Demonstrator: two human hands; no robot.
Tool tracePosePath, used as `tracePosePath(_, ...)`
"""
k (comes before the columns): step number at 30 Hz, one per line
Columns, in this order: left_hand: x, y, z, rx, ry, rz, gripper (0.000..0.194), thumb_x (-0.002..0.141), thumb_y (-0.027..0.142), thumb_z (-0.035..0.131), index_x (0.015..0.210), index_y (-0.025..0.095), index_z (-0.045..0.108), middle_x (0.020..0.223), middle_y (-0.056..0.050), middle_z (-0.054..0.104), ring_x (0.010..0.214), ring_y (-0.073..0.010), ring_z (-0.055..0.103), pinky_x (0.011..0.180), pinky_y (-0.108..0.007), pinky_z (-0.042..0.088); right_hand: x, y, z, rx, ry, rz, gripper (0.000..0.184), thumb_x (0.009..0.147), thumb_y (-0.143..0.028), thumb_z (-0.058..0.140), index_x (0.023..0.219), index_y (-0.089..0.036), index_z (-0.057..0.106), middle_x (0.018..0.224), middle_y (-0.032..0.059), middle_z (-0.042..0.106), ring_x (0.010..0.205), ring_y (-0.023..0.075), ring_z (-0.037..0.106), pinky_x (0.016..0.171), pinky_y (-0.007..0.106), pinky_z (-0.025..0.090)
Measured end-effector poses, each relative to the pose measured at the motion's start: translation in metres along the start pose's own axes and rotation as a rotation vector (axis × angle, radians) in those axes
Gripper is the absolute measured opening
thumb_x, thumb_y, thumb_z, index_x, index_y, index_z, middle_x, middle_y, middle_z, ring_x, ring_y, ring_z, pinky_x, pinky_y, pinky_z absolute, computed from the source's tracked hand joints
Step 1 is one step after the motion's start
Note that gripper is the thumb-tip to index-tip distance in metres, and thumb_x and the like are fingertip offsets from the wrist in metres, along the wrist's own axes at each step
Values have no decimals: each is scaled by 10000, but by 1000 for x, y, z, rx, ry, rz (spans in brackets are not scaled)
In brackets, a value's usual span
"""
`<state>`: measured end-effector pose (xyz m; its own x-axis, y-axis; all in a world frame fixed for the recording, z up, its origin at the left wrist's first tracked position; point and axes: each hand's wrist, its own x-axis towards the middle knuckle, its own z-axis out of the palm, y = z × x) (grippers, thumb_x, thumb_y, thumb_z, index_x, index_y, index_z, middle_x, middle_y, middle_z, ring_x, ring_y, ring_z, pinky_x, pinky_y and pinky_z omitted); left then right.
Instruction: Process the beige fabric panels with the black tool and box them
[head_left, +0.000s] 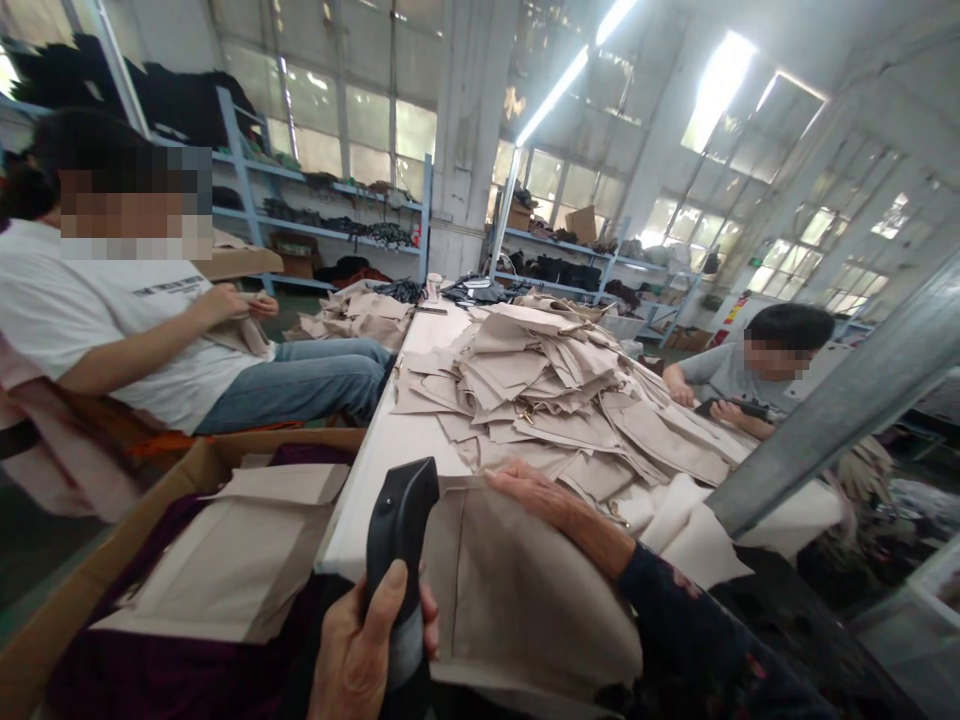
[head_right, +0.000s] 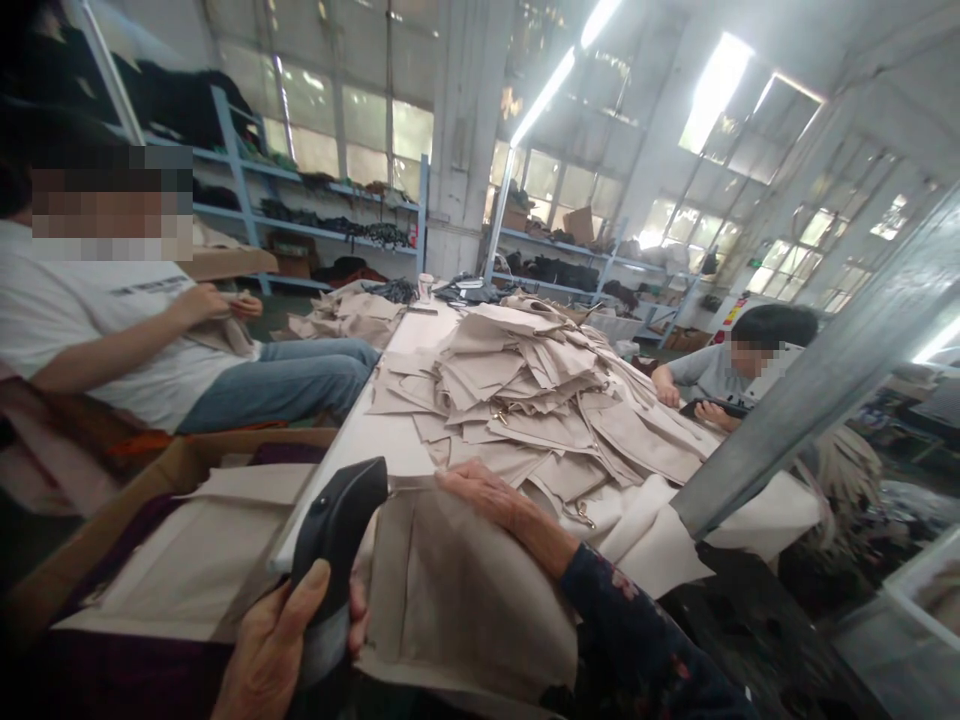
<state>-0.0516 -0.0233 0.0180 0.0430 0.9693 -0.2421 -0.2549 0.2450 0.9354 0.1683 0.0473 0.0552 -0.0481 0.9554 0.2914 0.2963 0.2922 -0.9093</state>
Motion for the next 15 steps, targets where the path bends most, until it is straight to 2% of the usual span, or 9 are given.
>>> tracePosePath(1, -2, -3, -1, -16, -5, 5, 461, 718, 602, 587, 623, 151, 601, 435, -33, 576, 377, -137, 519, 381, -215, 406, -1, 2, -3, -20, -15, -5, 194, 810, -372, 653, 784, -195, 728, 777, 3, 670, 743, 173, 600, 706, 282, 493)
tracePosePath(3, -7, -7, 1, -20, -32, 6, 486, 711, 620, 586, 600, 147, 603, 421, -38, 573, 381, -136, 522, 402, -217, 417, 0, 7, -8, -85, -163, 27, 244, 874, -392, 559, 909, -215, 724, 922, 10, 675, 907, 193, 594, 848, 316, 464)
tracePosePath(6, -15, -10, 9, 33, -80, -14, 518, 707, 646, 575, 573, 147, 598, 397, -36, 560, 357, -121, 503, 386, -204, 390, 9, 14, -8, -137, -196, 54, 269, 873, -412, 543, 896, -208, 717, 937, 8, 668, 917, 190, 581, 868, 310, 444)
tracePosePath(9, -17, -9, 17, 58, -100, -18, 530, 708, 655, 567, 560, 147, 592, 396, -34, 557, 349, -113, 493, 377, -195, 375, 14, 12, -3, -94, -211, 134, 283, 834, -441, 581, 765, -197, 708, 784, 1, 664, 726, 164, 573, 683, 269, 468)
tracePosePath(11, -13, -7, 16, 53, -65, -17, 525, 705, 654, 570, 569, 148, 589, 405, -33, 561, 349, -113, 489, 373, -197, 375, 15, 5, -3, -28, -213, 239, 361, 807, -489, 591, 635, -182, 673, 599, -3, 616, 528, 138, 501, 491, 246, 408)
tracePosePath(13, -9, -5, 11, 53, -3, -13, 514, 704, 649, 572, 589, 149, 588, 420, -31, 569, 351, -117, 484, 364, -201, 371, 19, -6, -10, 21, -150, 312, 428, 773, -528, 607, 535, -173, 620, 465, -12, 541, 403, 110, 398, 387, 233, 309)
tracePosePath(15, -5, -3, 4, 49, 49, 7, 504, 717, 643, 561, 614, 150, 590, 439, -29, 577, 372, -127, 494, 375, -211, 387, 26, -16, -22, 41, -20, 303, 454, 752, -552, 609, 507, -171, 582, 421, -21, 502, 369, 95, 347, 365, 227, 264)
